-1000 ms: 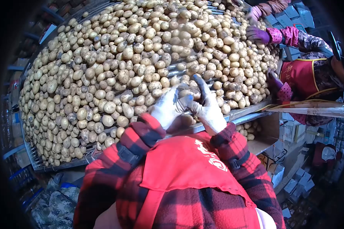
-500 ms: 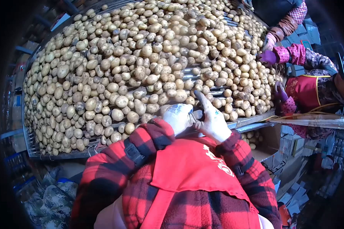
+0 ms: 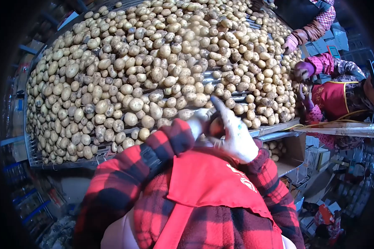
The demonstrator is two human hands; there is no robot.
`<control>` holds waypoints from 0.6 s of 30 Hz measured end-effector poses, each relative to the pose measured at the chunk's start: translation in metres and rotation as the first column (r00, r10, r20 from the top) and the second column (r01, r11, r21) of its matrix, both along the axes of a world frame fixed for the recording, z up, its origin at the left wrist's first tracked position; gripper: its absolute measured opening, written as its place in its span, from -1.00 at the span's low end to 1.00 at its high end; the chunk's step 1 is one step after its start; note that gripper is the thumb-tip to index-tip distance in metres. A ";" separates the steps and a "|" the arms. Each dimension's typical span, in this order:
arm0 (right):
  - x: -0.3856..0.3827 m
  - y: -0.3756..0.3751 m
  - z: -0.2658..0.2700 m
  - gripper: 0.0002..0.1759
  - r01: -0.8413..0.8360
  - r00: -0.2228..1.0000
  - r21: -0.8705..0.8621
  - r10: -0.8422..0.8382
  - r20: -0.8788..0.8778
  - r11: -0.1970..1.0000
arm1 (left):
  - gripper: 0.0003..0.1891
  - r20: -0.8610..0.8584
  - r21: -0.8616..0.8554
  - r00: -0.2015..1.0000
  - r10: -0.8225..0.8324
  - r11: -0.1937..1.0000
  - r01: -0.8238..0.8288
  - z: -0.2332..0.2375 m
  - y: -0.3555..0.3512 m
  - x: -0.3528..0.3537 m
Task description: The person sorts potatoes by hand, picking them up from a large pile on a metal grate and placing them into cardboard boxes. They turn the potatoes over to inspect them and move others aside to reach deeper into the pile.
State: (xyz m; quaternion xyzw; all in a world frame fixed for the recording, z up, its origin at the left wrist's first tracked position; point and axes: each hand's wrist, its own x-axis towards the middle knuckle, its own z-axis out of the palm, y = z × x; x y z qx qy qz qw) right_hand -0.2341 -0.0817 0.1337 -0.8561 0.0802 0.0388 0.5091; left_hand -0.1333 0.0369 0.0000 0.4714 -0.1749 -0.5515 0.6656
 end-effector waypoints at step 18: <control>-0.078 -0.213 -0.095 -0.32 0.526 0.838 -0.720 -0.417 0.351 0.453 | -0.62 0.678 0.071 0.673 0.296 0.885 -0.460 0.020 -0.038 0.102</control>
